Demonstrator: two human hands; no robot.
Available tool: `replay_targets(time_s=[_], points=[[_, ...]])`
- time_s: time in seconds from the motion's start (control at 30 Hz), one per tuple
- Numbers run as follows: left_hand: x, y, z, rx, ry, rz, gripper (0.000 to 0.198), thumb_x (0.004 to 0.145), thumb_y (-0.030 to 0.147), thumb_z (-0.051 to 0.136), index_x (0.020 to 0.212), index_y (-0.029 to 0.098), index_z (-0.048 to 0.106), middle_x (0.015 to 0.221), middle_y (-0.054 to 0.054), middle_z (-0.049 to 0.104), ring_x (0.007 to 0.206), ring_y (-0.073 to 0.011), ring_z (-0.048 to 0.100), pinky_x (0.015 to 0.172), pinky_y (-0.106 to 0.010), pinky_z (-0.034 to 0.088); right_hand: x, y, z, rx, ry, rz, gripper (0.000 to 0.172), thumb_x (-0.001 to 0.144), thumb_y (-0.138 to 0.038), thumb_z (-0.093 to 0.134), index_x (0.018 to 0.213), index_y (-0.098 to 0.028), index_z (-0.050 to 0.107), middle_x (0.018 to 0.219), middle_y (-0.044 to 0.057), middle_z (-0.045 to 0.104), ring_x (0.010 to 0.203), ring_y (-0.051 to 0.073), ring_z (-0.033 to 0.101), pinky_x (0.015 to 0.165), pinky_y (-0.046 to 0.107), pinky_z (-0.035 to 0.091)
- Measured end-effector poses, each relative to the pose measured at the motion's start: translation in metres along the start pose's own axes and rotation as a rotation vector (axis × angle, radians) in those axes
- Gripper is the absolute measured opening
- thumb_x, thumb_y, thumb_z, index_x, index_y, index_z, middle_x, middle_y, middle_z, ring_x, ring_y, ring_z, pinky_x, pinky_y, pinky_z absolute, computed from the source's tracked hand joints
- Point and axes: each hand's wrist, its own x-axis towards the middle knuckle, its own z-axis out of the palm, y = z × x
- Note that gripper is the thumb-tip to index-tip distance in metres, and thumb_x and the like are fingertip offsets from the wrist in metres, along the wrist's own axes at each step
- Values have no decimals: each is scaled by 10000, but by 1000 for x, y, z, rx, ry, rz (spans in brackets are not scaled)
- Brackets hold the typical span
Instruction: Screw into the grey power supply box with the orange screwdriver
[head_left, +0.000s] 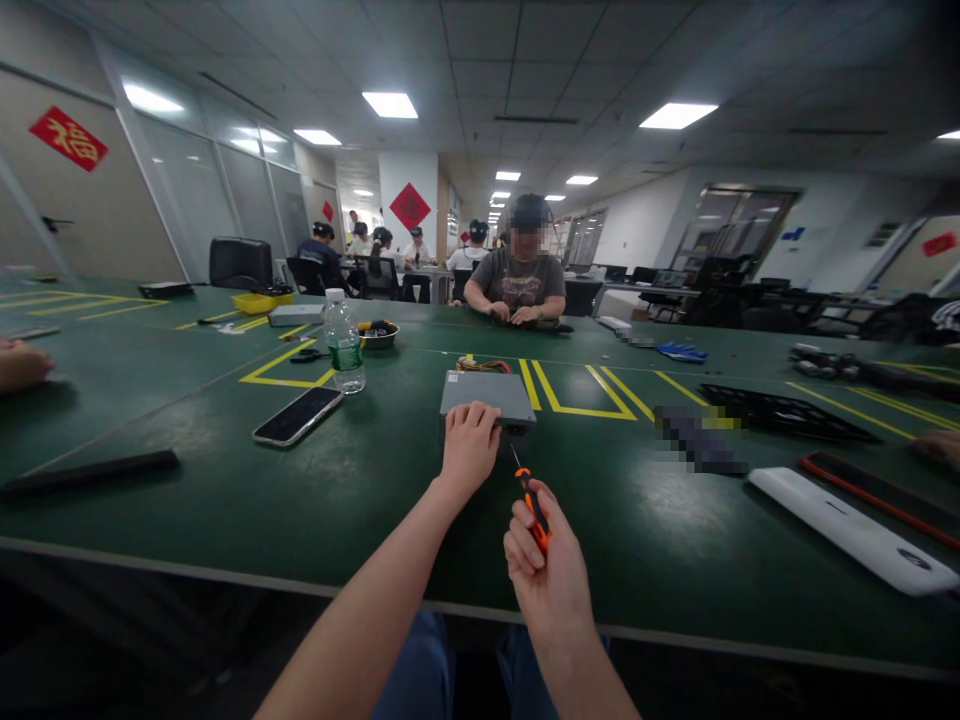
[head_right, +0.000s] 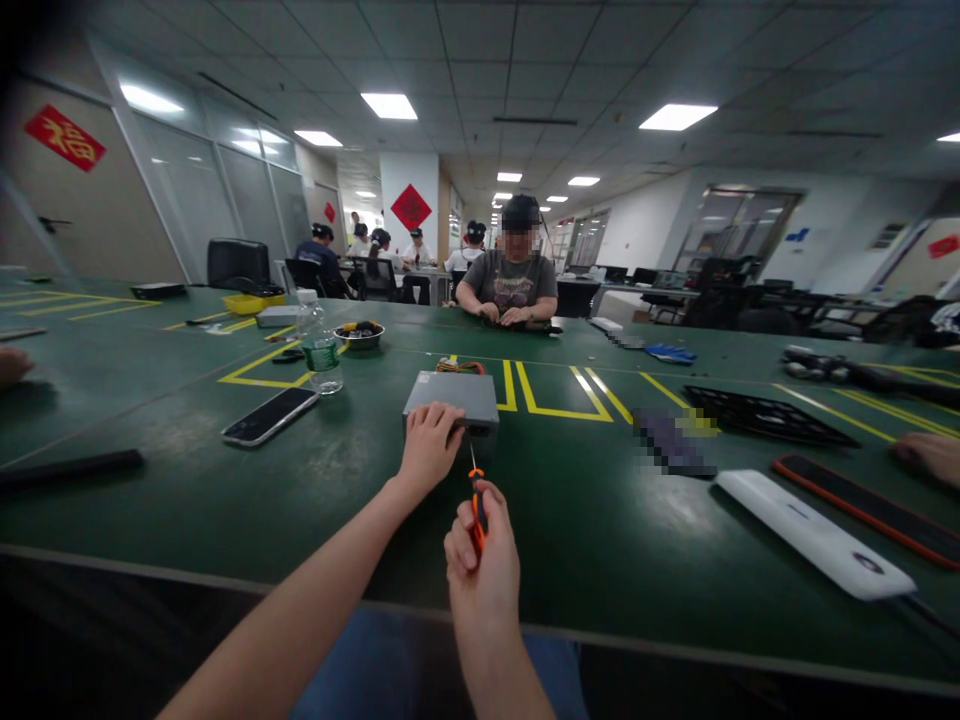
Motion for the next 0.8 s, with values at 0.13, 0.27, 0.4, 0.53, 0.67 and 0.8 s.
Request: replay_targets(time_s=[0.13, 0.27, 0.4, 0.53, 0.67, 0.8], points=[[0, -1, -1, -10, -3, 6, 216, 833, 225, 476, 1044, 225, 520, 1028, -43, 552, 987, -219, 447, 874, -376, 356, -7, -11, -15, -244, -20, -107, 239, 708, -367, 629, 850, -216, 510, 526, -98, 455, 305, -17, 231, 329, 120, 165], [-1, -4, -1, -35, -10, 33, 248, 847, 191, 435, 1080, 230, 514, 1070, -43, 547, 1017, -209, 453, 900, -374, 355, -6, -27, -31, -678, -15, -226, 304, 732, -451, 597, 891, -204, 516, 548, -73, 476, 342, 14, 273, 334, 141, 149], [-1, -7, -2, -66, -12, 43, 305, 833, 124, 412, 1095, 238, 518, 1080, -45, 547, 1034, -200, 462, 911, -373, 360, 3, -43, -46, -1107, -25, -411, 361, 774, -473, 527, 995, -188, 536, 569, -50, 500, 391, 62, 368, 376, 187, 272], [-1, -7, -1, -94, -7, 32, 312, 821, 114, 417, 1088, 232, 528, 1077, -46, 549, 1025, -195, 476, 910, -368, 367, 6, -49, -54, -1429, -5, -547, 419, 831, -425, 444, 1194, -216, 458, 589, -45, 514, 513, 122, 506, 514, 240, 390], [-1, -8, 0, -113, 1, 32, 310, 816, 112, 424, 1080, 229, 536, 1088, -44, 553, 1039, -193, 477, 924, -361, 359, 3, -46, -56, -1561, -11, -510, 423, 859, -417, 385, 1239, -231, 401, 633, -36, 541, 542, 141, 545, 562, 262, 410], [-1, -7, 0, -113, 6, 32, 311, 810, 106, 429, 1075, 226, 540, 1095, -43, 558, 1046, -193, 477, 934, -361, 352, 2, -45, -55, -1608, -25, -475, 400, 861, -417, 371, 1217, -238, 410, 624, -37, 543, 523, 152, 546, 540, 265, 400]])
